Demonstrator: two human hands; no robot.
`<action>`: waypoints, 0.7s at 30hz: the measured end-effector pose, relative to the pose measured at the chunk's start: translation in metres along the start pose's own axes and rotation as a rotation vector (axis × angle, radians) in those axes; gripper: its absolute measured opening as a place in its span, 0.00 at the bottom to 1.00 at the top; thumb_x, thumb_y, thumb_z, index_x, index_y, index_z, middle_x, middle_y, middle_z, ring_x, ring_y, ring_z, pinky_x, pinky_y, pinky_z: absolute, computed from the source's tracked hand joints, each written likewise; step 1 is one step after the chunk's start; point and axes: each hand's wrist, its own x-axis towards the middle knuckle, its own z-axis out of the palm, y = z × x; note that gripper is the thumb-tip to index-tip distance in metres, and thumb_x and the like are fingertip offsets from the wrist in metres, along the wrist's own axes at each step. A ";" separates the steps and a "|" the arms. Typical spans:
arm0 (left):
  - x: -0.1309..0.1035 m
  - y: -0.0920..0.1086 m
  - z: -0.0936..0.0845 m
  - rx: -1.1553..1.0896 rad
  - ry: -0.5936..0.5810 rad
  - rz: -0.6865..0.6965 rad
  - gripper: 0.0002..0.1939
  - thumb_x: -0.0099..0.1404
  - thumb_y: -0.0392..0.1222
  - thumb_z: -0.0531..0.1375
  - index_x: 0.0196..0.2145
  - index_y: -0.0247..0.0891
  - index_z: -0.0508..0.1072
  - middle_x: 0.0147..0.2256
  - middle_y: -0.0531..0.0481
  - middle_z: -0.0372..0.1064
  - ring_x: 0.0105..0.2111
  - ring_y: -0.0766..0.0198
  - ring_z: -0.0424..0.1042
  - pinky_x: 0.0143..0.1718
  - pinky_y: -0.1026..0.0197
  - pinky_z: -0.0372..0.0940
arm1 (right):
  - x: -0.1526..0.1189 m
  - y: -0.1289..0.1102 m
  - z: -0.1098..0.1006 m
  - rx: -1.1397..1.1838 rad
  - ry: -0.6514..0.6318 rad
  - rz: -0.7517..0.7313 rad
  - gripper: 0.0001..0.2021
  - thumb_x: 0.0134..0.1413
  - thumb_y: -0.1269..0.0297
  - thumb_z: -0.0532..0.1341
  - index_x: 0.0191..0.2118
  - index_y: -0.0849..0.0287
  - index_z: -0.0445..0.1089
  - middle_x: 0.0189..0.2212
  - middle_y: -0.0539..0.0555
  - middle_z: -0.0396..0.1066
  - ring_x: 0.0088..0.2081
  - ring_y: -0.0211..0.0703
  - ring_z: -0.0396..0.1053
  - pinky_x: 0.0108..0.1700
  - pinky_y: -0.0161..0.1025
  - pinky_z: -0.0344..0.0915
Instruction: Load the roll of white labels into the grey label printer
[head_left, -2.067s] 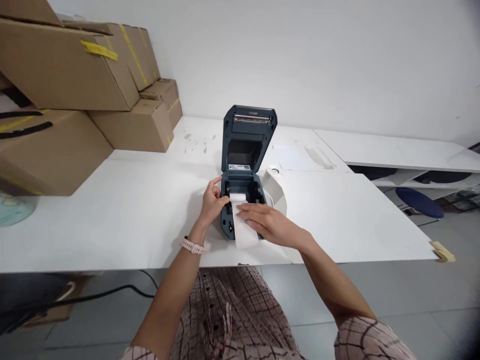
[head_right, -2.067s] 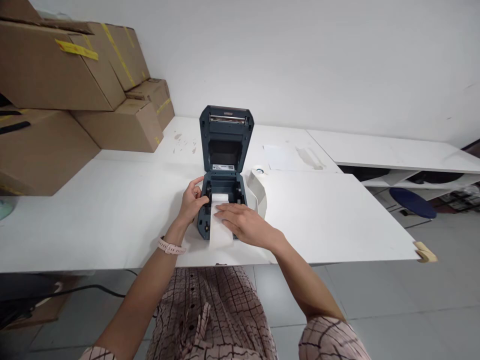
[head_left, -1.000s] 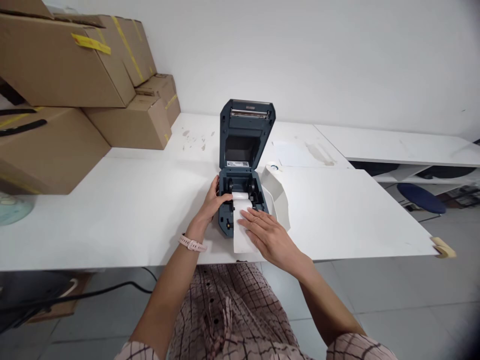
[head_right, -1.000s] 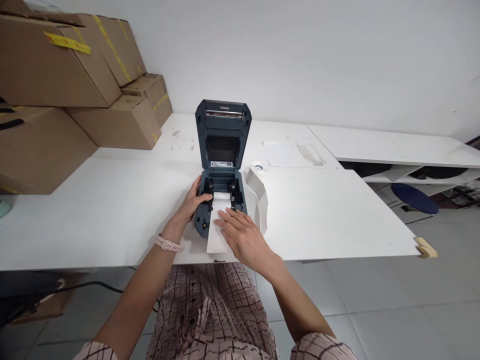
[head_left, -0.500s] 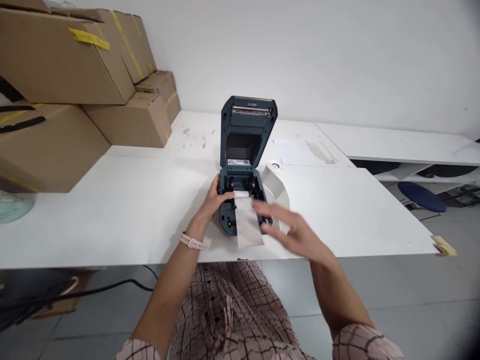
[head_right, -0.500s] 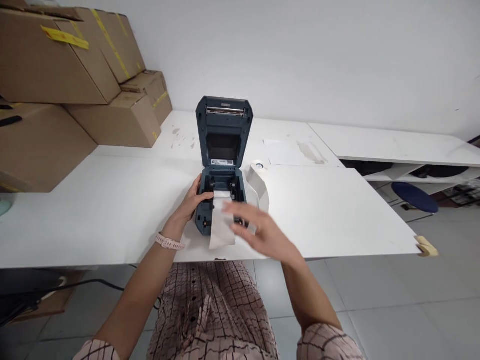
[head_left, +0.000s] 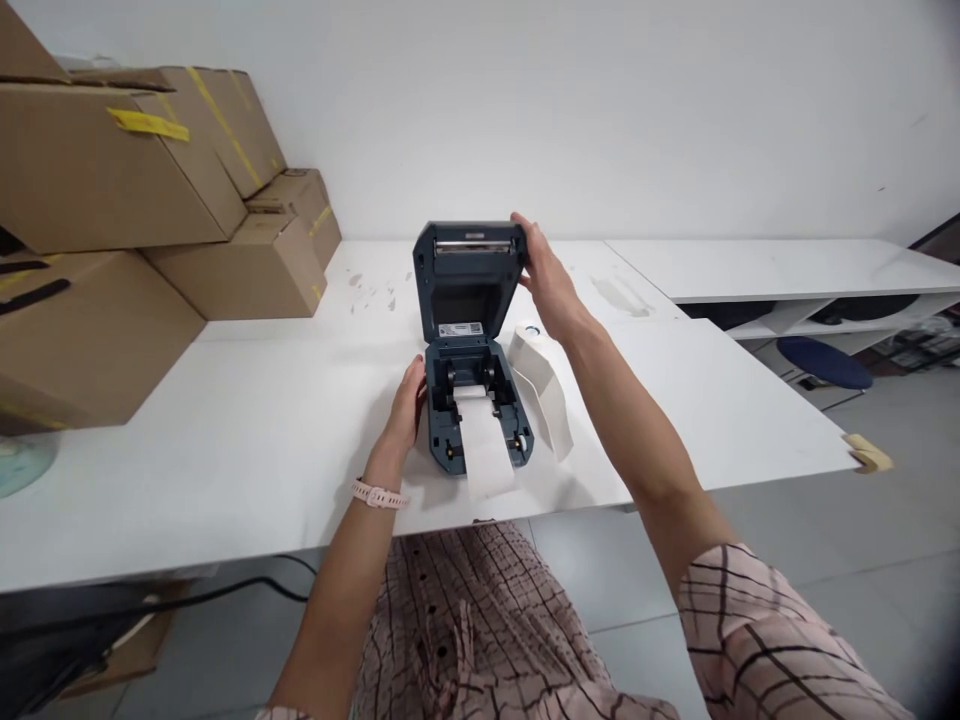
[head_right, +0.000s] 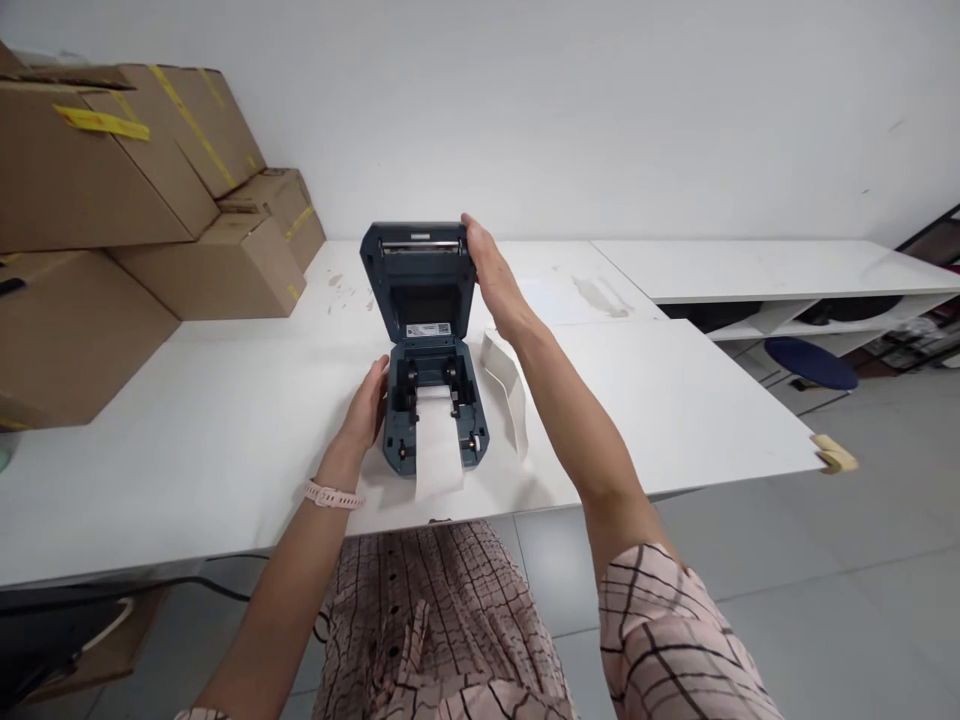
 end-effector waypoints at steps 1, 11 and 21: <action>0.001 0.001 0.000 -0.014 0.046 -0.029 0.39 0.68 0.67 0.56 0.69 0.46 0.62 0.69 0.45 0.61 0.70 0.49 0.59 0.68 0.44 0.57 | -0.019 -0.006 0.001 -0.014 0.025 -0.018 0.36 0.69 0.33 0.36 0.74 0.43 0.50 0.74 0.50 0.52 0.74 0.57 0.53 0.69 0.62 0.59; -0.033 0.016 0.003 0.126 0.134 0.198 0.38 0.65 0.63 0.61 0.68 0.49 0.63 0.73 0.45 0.51 0.74 0.47 0.49 0.72 0.45 0.50 | -0.195 -0.018 0.064 0.232 0.327 0.139 0.08 0.63 0.54 0.66 0.45 0.45 0.79 0.58 0.51 0.74 0.66 0.55 0.66 0.70 0.60 0.58; -0.085 0.006 0.039 0.077 0.111 0.084 0.45 0.60 0.51 0.69 0.70 0.47 0.57 0.70 0.41 0.57 0.69 0.43 0.60 0.66 0.45 0.64 | -0.209 0.007 0.077 0.663 0.228 0.570 0.42 0.52 0.46 0.69 0.70 0.46 0.58 0.72 0.55 0.57 0.71 0.61 0.57 0.71 0.61 0.57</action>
